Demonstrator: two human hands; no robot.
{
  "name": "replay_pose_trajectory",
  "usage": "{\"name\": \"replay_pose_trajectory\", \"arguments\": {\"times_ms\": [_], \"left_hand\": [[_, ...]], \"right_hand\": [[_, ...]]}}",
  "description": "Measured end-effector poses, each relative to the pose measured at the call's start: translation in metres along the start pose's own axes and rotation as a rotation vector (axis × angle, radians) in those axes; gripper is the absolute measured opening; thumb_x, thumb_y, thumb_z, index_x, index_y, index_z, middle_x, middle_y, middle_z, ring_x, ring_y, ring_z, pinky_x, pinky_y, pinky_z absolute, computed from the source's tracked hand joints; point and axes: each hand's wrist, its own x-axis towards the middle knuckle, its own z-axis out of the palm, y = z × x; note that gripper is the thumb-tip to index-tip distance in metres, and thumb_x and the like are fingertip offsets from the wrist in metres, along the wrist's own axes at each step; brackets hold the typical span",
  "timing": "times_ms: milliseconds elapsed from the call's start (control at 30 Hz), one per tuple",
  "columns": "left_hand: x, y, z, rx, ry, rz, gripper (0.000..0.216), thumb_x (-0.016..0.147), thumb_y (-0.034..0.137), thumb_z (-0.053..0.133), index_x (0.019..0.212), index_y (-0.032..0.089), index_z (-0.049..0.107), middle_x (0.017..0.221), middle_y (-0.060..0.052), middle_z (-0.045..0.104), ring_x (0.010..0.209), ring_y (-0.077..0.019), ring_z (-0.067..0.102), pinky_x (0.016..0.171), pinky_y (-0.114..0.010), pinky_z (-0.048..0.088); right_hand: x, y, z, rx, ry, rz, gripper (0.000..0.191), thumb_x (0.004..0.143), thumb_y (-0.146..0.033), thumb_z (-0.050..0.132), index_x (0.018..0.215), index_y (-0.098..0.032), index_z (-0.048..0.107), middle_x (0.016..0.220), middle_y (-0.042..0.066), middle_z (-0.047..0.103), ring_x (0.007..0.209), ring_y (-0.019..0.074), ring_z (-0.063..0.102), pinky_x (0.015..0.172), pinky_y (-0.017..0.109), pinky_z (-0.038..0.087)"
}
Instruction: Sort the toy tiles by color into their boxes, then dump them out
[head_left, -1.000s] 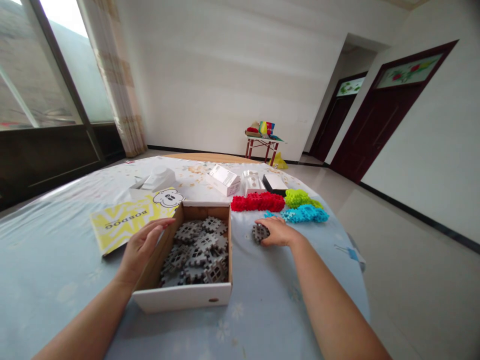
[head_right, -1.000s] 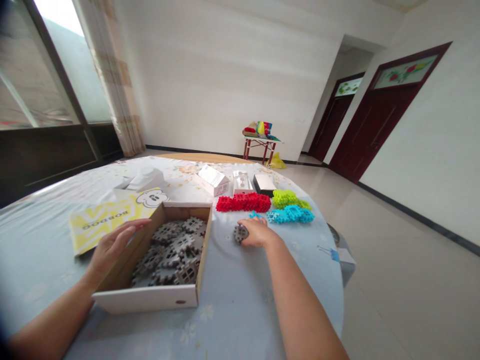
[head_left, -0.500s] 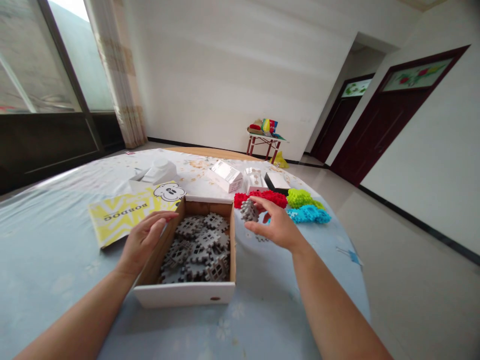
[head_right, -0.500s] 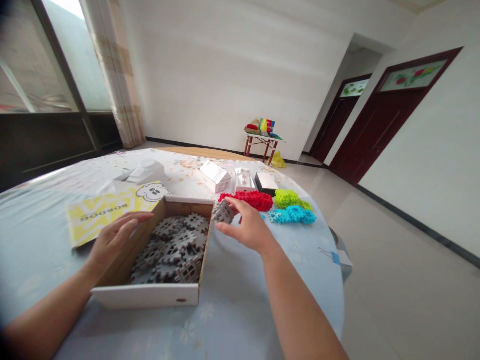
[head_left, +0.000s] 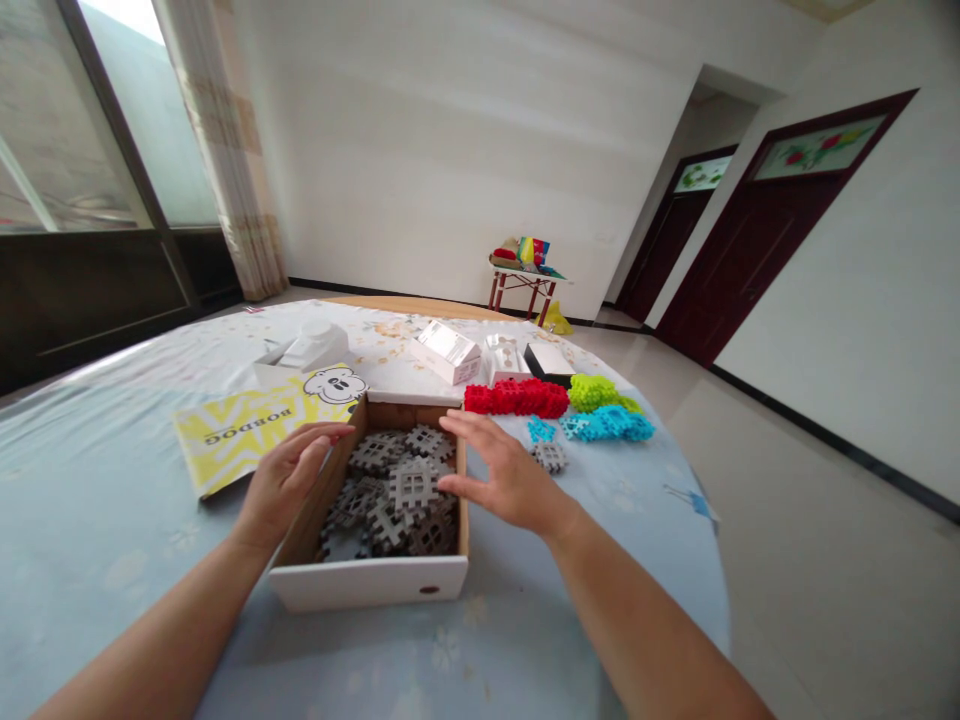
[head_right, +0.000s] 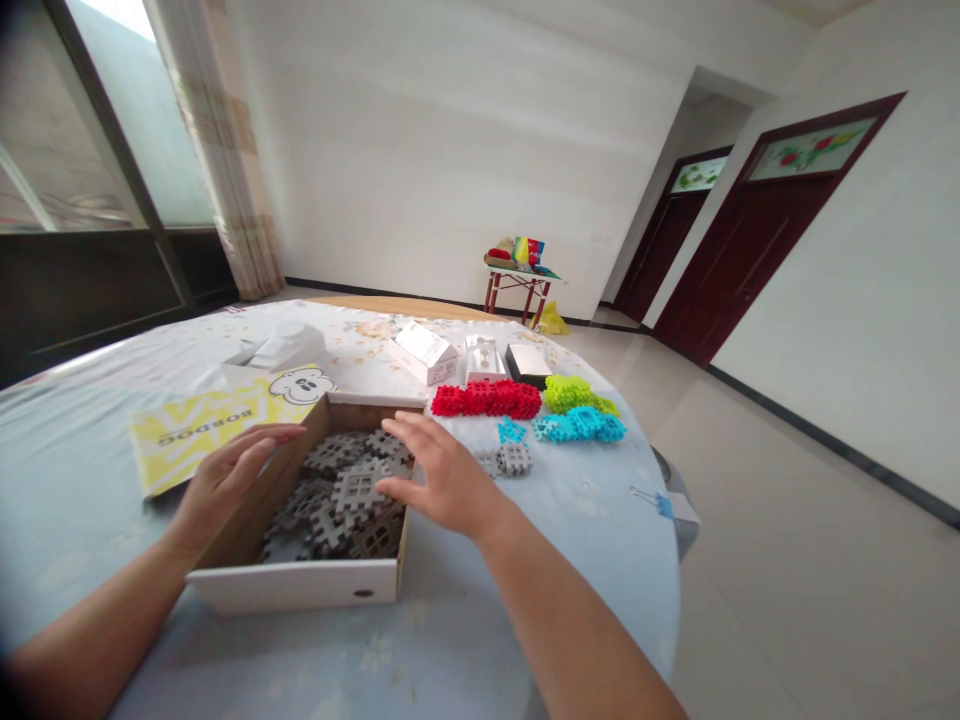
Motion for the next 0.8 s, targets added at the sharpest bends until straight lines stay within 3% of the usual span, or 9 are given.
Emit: {"name": "replay_pose_trajectory", "arguments": {"times_ms": [133, 233, 300, 400, 567, 800], "left_hand": [[0.0, -0.001, 0.0, -0.006, -0.007, 0.01, 0.038, 0.084, 0.04, 0.04, 0.094, 0.014, 0.066, 0.101, -0.009, 0.066, 0.1, -0.0223, 0.057, 0.093, -0.033, 0.04], [-0.001, -0.001, 0.0, -0.006, -0.013, 0.01, 0.038, 0.085, 0.039, 0.04, 0.096, 0.013, 0.065, 0.102, -0.01, 0.065, 0.1, -0.0218, 0.056, 0.093, -0.033, 0.04], [-0.001, -0.001, 0.0, -0.004, -0.013, 0.003, 0.038, 0.084, 0.04, 0.04, 0.096, 0.014, 0.065, 0.102, -0.009, 0.065, 0.1, -0.0218, 0.056, 0.093, -0.034, 0.04], [0.0, 0.0, 0.0, -0.004, -0.003, -0.01, 0.037, 0.084, 0.041, 0.04, 0.094, 0.016, 0.066, 0.102, -0.008, 0.066, 0.1, -0.0217, 0.057, 0.092, -0.033, 0.041], [-0.001, 0.004, 0.0, 0.012, 0.006, -0.004, 0.038, 0.082, 0.04, 0.041, 0.092, 0.014, 0.067, 0.1, -0.009, 0.066, 0.098, -0.0217, 0.058, 0.091, -0.032, 0.042], [-0.001, 0.002, -0.001, -0.003, -0.001, -0.008, 0.037, 0.082, 0.041, 0.041, 0.093, 0.016, 0.066, 0.101, -0.008, 0.066, 0.1, -0.0216, 0.057, 0.092, -0.032, 0.041]], "right_hand": [[-0.003, 0.029, -0.021, -0.067, 0.135, 0.167, 0.04, 0.082, -0.035, 0.059, 0.12, -0.024, 0.054, 0.121, 0.007, 0.057, 0.113, 0.0203, 0.052, 0.098, 0.038, 0.041], [-0.013, 0.065, -0.036, -0.134, 0.175, 0.373, 0.039, 0.08, -0.034, 0.059, 0.116, -0.019, 0.057, 0.111, 0.009, 0.063, 0.101, 0.02, 0.059, 0.092, 0.035, 0.045], [-0.022, 0.089, -0.043, -0.229, 0.154, 0.528, 0.04, 0.079, -0.032, 0.058, 0.115, -0.015, 0.057, 0.109, 0.011, 0.064, 0.102, 0.0215, 0.059, 0.091, 0.034, 0.045], [-0.039, 0.115, -0.051, -0.369, -0.001, 0.698, 0.046, 0.077, -0.037, 0.06, 0.117, -0.014, 0.056, 0.113, 0.013, 0.062, 0.107, 0.025, 0.057, 0.093, 0.036, 0.042], [-0.056, 0.133, -0.05, -0.408, -0.244, 0.744, 0.067, 0.064, -0.044, 0.071, 0.122, -0.015, 0.053, 0.127, 0.014, 0.054, 0.117, 0.03, 0.049, 0.098, 0.039, 0.037], [-0.055, 0.139, -0.048, -0.4, -0.312, 0.758, 0.058, 0.061, -0.027, 0.072, 0.115, -0.014, 0.058, 0.119, 0.012, 0.059, 0.107, 0.0277, 0.056, 0.091, 0.035, 0.043]]}}
